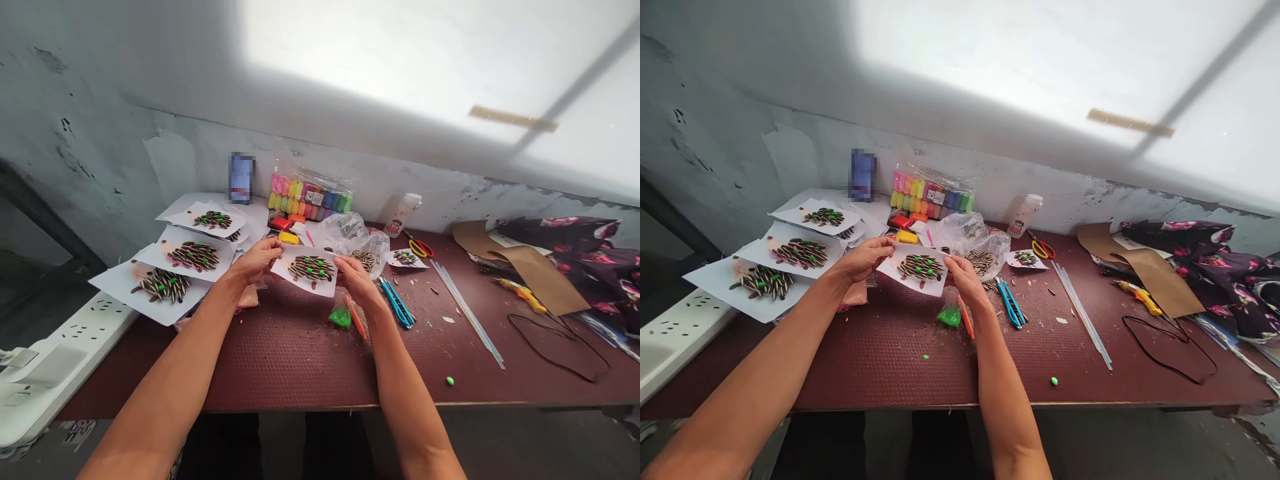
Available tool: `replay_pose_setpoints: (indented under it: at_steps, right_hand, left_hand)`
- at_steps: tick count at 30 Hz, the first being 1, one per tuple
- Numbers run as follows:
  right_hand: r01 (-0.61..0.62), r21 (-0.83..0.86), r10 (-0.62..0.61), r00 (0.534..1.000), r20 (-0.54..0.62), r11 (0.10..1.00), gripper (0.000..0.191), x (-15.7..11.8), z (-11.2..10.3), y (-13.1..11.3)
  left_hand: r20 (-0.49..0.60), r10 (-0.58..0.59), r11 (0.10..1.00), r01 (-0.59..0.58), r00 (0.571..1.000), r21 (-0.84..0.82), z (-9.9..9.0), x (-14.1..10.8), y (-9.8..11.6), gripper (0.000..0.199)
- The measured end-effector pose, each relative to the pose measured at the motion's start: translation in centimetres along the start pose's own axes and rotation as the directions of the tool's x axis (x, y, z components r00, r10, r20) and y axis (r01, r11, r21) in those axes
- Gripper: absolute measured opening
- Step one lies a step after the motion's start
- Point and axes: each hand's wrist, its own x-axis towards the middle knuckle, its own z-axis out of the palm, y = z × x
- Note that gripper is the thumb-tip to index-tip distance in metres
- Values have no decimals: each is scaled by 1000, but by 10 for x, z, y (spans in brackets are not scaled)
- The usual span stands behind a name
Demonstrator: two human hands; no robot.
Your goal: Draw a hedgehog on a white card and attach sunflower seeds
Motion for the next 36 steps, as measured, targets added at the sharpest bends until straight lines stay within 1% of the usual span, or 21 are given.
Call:
replay_pose_setpoints:
  at_steps: [1,3,4,8,12,14,17,19,21,23,24,26,28,32,34,36]
  right_hand:
    - [8,3,-8,1000,26,1000,37,0,0,1]
    - [8,21,-10,998,64,1000,42,0,-1,1]
    - [7,36,-10,997,73,999,43,0,-2,2]
    - [11,114,-20,997,75,993,46,1,-3,1]
    - [30,216,-42,998,50,976,39,0,1,-2]
    - [56,269,-61,998,10,962,35,0,5,-3]
    - [91,335,-83,996,-36,938,30,0,13,-4]
    - [107,373,-96,994,-49,922,28,0,20,-4]
    - [119,407,-103,993,-61,905,24,0,28,-4]
    - [115,432,-97,993,-62,895,23,0,37,-3]
    - [106,440,-91,994,-55,892,23,0,42,-3]
    - [84,446,-80,996,-27,891,25,-1,53,-2]
    - [67,443,-76,997,4,894,28,-3,63,-2]
    - [49,415,-85,994,69,909,35,-11,80,-3]
    - [34,386,-83,990,110,922,38,-16,85,-3]
    - [23,344,-78,986,145,939,40,-21,89,-2]
  left_hand:
    - [15,-24,996,26,1000,-85,-1,0,-1,8]
    - [52,-69,961,80,996,-266,-2,1,-2,7]
    - [57,-71,944,86,996,-317,-3,1,-3,7]
    - [36,-27,875,41,999,-482,-1,2,-4,14]
    - [-10,-32,782,19,999,-624,0,4,0,5]
    - [-9,-39,731,22,999,-682,0,6,5,12]
    - [39,-42,663,57,998,-746,0,6,15,31]
    - [35,-44,567,54,998,-822,4,2,21,44]
    - [-37,-44,423,-15,998,-906,10,-6,25,58]
    - [-114,-46,285,-96,992,-954,16,-17,26,69]
    - [-151,-48,227,-136,987,-964,19,-22,27,72]
    - [-216,-68,148,-204,974,-968,23,-33,27,71]
    - [-284,-86,111,-275,955,-955,24,-41,27,68]
    - [-430,-158,80,-422,889,-903,21,-52,28,61]
    - [-451,-200,68,-447,870,-892,17,-57,27,60]
    - [-449,-239,61,-448,861,-892,14,-63,26,60]
